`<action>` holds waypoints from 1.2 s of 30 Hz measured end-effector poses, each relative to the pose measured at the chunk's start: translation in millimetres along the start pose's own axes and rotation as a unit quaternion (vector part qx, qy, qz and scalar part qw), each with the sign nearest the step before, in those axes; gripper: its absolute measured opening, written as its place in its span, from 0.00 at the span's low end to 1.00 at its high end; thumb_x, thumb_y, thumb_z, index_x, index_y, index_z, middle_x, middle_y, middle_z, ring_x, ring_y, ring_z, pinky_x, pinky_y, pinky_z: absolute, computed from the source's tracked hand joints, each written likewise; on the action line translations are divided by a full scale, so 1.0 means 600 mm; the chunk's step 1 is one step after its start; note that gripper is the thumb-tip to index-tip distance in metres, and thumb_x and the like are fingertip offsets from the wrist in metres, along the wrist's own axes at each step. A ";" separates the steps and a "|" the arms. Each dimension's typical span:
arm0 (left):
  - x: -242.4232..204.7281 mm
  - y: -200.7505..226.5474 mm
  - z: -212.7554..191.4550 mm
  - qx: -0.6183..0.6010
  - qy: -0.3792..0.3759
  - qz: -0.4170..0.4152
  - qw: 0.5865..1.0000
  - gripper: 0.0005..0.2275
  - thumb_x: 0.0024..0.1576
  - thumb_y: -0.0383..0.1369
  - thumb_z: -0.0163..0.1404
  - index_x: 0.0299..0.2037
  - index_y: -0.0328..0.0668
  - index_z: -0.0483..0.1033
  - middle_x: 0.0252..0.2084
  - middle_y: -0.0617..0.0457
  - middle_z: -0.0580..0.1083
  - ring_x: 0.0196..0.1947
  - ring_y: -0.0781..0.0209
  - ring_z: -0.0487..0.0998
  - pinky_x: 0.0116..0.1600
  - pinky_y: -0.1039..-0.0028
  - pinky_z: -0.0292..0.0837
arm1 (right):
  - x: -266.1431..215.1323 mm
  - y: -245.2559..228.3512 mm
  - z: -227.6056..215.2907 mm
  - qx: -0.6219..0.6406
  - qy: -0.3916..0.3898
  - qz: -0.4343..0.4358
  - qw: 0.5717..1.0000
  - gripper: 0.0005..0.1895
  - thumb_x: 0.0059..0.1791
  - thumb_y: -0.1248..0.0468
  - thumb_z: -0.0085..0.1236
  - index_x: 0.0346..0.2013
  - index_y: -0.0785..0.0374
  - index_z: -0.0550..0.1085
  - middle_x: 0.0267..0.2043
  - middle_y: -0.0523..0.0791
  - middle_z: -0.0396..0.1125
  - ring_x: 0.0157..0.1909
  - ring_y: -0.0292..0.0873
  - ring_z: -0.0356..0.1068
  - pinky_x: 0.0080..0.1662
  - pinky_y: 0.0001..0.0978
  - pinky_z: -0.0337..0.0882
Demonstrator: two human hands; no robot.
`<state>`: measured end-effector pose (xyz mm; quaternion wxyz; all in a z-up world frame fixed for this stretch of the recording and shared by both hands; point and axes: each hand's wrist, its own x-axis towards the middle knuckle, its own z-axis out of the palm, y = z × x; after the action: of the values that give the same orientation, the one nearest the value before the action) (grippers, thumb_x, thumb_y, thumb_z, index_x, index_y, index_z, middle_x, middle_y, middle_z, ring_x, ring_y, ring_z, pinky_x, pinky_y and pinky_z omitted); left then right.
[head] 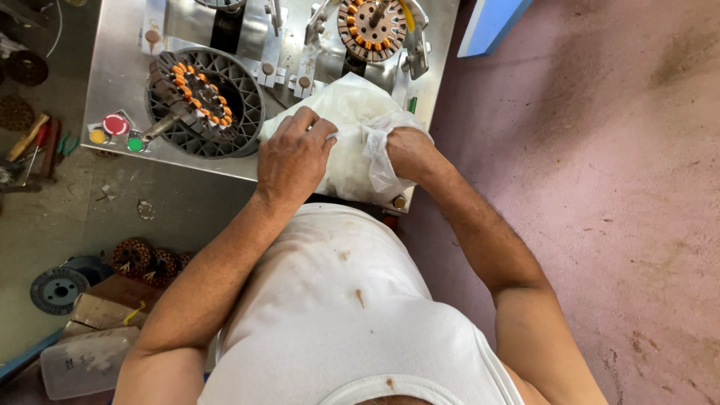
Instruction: The person inserts small white plastic spacers into the slots of a motor stator, using a green-handled screwdriver to press them into place. They retrieve more spacers from a plastic bag and continue inserting them one by one into the stator slots.
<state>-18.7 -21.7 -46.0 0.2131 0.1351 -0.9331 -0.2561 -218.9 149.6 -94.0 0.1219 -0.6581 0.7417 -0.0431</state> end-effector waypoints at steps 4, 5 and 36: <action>-0.006 -0.010 0.030 0.011 0.022 0.027 0.999 0.07 0.59 0.30 0.57 0.46 0.47 0.83 0.43 0.54 0.74 0.40 0.59 0.78 0.38 0.71 0.80 | -0.013 -0.004 0.000 -0.008 -0.062 0.033 0.998 0.12 0.42 0.64 0.62 0.39 0.63 0.77 0.39 0.52 0.75 0.43 0.57 0.74 0.45 0.48 0.73; -0.003 -0.015 0.036 0.025 0.030 0.041 0.998 0.08 0.60 0.28 0.56 0.47 0.49 0.83 0.43 0.54 0.74 0.39 0.59 0.77 0.38 0.72 0.80 | -0.013 -0.004 -0.005 0.000 -0.031 0.012 0.999 0.12 0.42 0.64 0.62 0.40 0.63 0.78 0.39 0.52 0.75 0.43 0.57 0.74 0.45 0.48 0.73; 0.016 -0.015 0.114 0.053 -0.014 0.154 0.987 0.11 0.57 0.29 0.55 0.48 0.56 0.73 0.43 0.66 0.73 0.51 0.61 0.69 0.58 0.64 0.60 | -0.019 -0.047 -0.020 0.057 -0.007 0.076 0.995 0.21 0.45 0.77 0.52 0.47 0.55 0.82 0.40 0.48 0.77 0.41 0.51 0.76 0.44 0.45 0.75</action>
<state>-57.8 -4.1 -100.7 0.2297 -0.0025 -0.9579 -0.1720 -193.2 155.7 -74.7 0.1677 -0.5918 0.7852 -0.0711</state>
